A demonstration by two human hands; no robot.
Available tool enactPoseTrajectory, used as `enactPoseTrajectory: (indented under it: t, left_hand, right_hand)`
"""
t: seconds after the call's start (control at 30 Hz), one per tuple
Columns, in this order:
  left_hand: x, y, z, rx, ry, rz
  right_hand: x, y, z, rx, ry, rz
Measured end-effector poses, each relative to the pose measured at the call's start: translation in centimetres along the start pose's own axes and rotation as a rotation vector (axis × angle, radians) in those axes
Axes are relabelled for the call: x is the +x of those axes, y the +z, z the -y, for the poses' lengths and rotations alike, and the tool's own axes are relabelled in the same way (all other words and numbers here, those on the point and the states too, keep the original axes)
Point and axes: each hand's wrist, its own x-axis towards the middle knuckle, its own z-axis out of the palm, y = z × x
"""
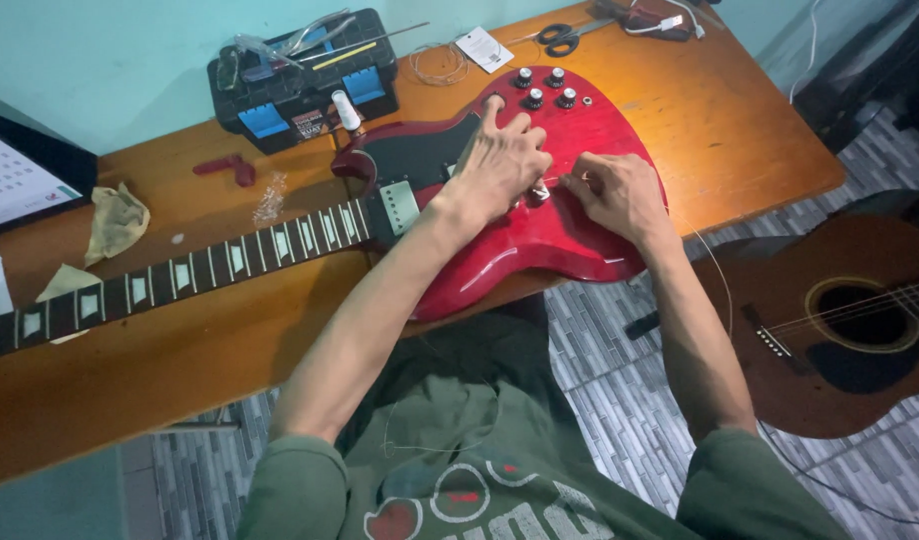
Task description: Winding a guitar string around the tuning peg on an electric guitar by hand.
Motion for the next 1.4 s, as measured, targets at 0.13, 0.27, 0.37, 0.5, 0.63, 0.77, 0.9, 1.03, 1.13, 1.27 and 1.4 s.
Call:
enactPoseTrajectory:
  t: [0.13, 0.27, 0.37, 0.5, 0.63, 0.77, 0.9, 1.03, 1.13, 1.27, 1.4]
  left_hand:
    - [-1.7, -1.6, -1.1, 0.132, 0.014, 0.125]
    - [-2.7, 1.8, -1.7, 0.194, 0.008, -0.161]
    - [-2.7, 3.1, -1.8, 0.186, 0.007, -0.260]
    - [-3.3, 3.9, -3.1, 0.115, -0.029, -0.333]
    - [-5.5, 2.9, -4.7, -0.035, -0.144, -0.380]
    - [-9.2, -1.5, -6.1, -0.455, -0.251, -0.468]
    - [-13.8, -6.2, -8.3, -1.072, -0.369, -0.551]
    - [-15.3, -6.1, -11.6, -1.244, -0.091, -0.583]
    - [-15.5, -5.9, -14.6, -1.585, 0.008, -0.428]
    - [-17.7, -8.1, -14.2, -2.088, 0.145, -0.096]
    - [-25.0, -12.1, -11.1, -1.996, -0.079, 0.005]
  right_hand:
    - [-0.2, 0.8, -0.9, 0.009, -0.022, -0.004]
    - [-1.0, 1.6, -1.5, 0.069, 0.153, -0.061]
    - [-1.1, 2.6, -2.4, 0.021, 0.141, -0.236]
    - [-1.9, 2.8, -4.8, 0.054, 0.237, -0.590]
    - [-1.6, -2.0, 0.6, -0.080, 0.320, -0.987]
    - [-2.9, -5.3, 5.3, 0.134, 0.189, -0.856]
    - [-5.1, -8.8, 11.4, 0.483, 0.043, -0.373]
    - [-2.5, -11.4, 19.6, 0.958, 0.018, -0.291]
    - [-0.7, -11.5, 21.0, 1.504, 0.035, -0.227]
    - [0.6, -12.9, 13.2, 1.182, 0.392, -0.244]
    - [-3.8, -10.9, -8.8, 0.988, 0.413, -0.061]
